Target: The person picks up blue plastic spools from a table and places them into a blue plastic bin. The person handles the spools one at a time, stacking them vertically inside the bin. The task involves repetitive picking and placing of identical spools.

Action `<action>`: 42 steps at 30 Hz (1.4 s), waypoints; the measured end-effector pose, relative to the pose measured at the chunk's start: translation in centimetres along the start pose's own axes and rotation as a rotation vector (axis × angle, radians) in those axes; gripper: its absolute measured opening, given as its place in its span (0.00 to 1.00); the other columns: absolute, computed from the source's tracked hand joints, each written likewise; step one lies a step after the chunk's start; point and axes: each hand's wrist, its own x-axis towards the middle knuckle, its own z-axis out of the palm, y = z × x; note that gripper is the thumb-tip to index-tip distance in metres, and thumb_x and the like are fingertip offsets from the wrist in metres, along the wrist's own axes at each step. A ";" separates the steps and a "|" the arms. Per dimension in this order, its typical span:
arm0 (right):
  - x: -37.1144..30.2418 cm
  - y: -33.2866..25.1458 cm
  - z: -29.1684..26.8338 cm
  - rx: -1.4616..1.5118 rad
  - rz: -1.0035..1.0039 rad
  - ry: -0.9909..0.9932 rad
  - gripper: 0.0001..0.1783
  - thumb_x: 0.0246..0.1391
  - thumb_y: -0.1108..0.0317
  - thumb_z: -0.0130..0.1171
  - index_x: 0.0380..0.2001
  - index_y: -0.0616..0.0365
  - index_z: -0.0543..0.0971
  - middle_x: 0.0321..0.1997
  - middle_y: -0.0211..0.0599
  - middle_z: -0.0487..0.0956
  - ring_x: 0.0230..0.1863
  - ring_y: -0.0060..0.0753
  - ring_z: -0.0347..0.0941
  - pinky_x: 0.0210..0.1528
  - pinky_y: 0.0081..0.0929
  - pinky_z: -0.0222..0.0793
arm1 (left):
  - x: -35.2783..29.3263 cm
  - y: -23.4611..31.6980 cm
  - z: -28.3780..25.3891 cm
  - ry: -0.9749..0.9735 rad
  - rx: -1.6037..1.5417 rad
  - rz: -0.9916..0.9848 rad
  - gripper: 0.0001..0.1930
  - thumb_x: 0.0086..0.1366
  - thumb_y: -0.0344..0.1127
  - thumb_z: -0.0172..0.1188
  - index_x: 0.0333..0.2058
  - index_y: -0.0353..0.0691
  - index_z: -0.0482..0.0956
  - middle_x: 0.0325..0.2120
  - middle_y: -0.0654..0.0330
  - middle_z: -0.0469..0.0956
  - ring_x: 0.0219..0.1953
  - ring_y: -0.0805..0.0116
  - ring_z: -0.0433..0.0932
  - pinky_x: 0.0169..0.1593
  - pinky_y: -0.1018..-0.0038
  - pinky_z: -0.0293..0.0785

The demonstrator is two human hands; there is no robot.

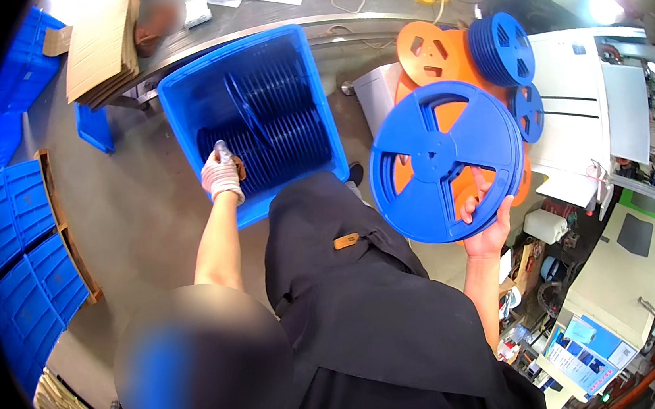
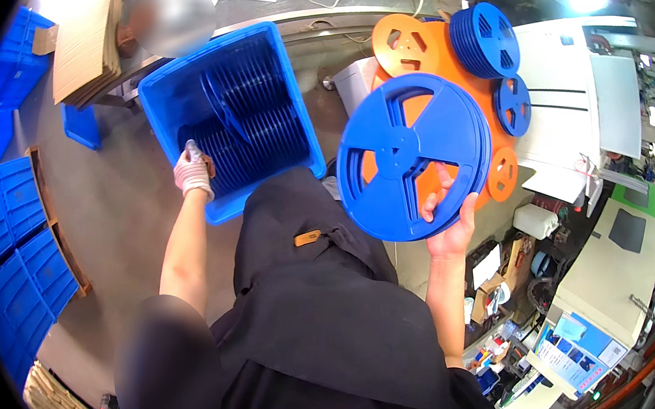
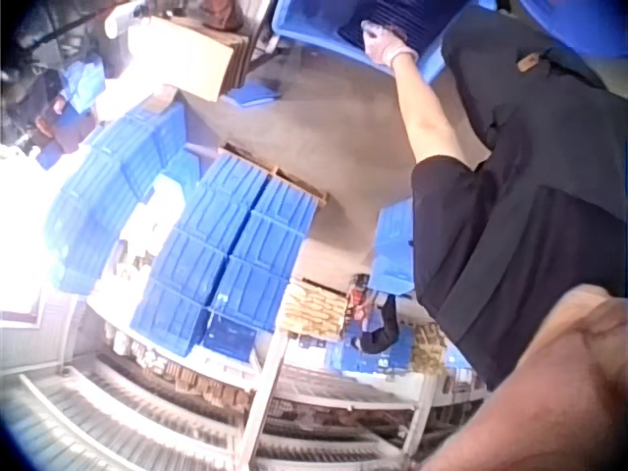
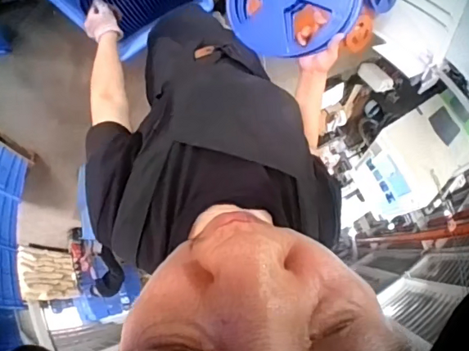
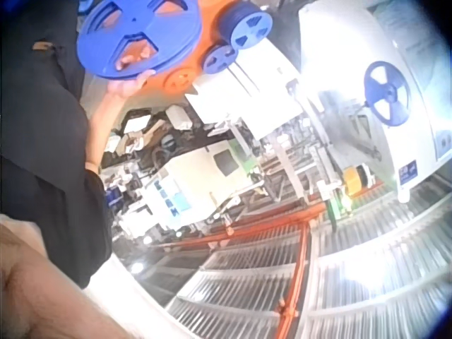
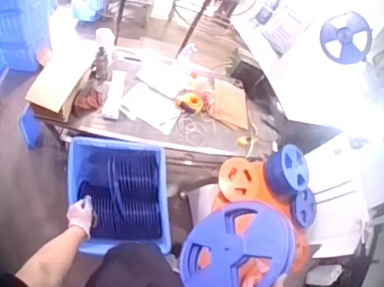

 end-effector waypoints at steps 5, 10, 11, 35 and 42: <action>0.1 -0.7 -1.3 0.183 -0.023 -0.120 0.27 0.62 0.44 0.49 0.47 0.59 0.72 0.73 0.48 0.50 0.21 0.22 0.63 0.24 0.21 0.59 | -1.7 2.1 1.0 -0.023 -0.191 0.088 0.28 0.69 0.58 0.47 0.18 0.42 0.68 0.06 0.61 0.67 0.06 0.71 0.65 0.11 0.75 0.57; -0.2 0.2 0.0 0.301 0.038 -0.183 0.24 0.61 0.47 0.52 0.40 0.60 0.70 0.72 0.46 0.52 0.16 0.17 0.61 0.22 0.19 0.57 | -6.6 7.0 5.1 -0.211 -0.723 0.399 0.10 0.70 0.37 0.52 0.34 0.37 0.75 0.21 0.64 0.75 0.22 0.79 0.70 0.27 0.80 0.70; -0.3 0.6 0.4 0.318 0.056 -0.202 0.24 0.61 0.46 0.52 0.40 0.60 0.70 0.72 0.46 0.52 0.16 0.17 0.61 0.22 0.19 0.56 | -9.4 9.3 5.3 -0.121 -0.377 0.605 0.08 0.70 0.35 0.52 0.38 0.36 0.75 0.26 0.62 0.76 0.26 0.78 0.73 0.32 0.78 0.73; -1.0 2.4 0.2 0.429 0.217 -0.099 0.25 0.60 0.47 0.54 0.41 0.60 0.70 0.71 0.51 0.53 0.15 0.15 0.57 0.22 0.17 0.55 | -12.4 5.0 8.2 -0.450 0.255 1.075 0.09 0.53 0.20 0.56 0.32 0.39 0.76 0.35 0.54 0.77 0.35 0.53 0.78 0.41 0.64 0.76; 0.8 0.0 -0.3 0.484 0.142 -0.106 0.24 0.60 0.49 0.55 0.43 0.62 0.71 0.72 0.51 0.52 0.18 0.15 0.59 0.23 0.17 0.57 | -13.2 8.5 1.8 -0.569 0.261 1.222 0.18 0.52 0.23 0.59 0.44 0.43 0.76 0.38 0.54 0.76 0.33 0.56 0.78 0.37 0.69 0.76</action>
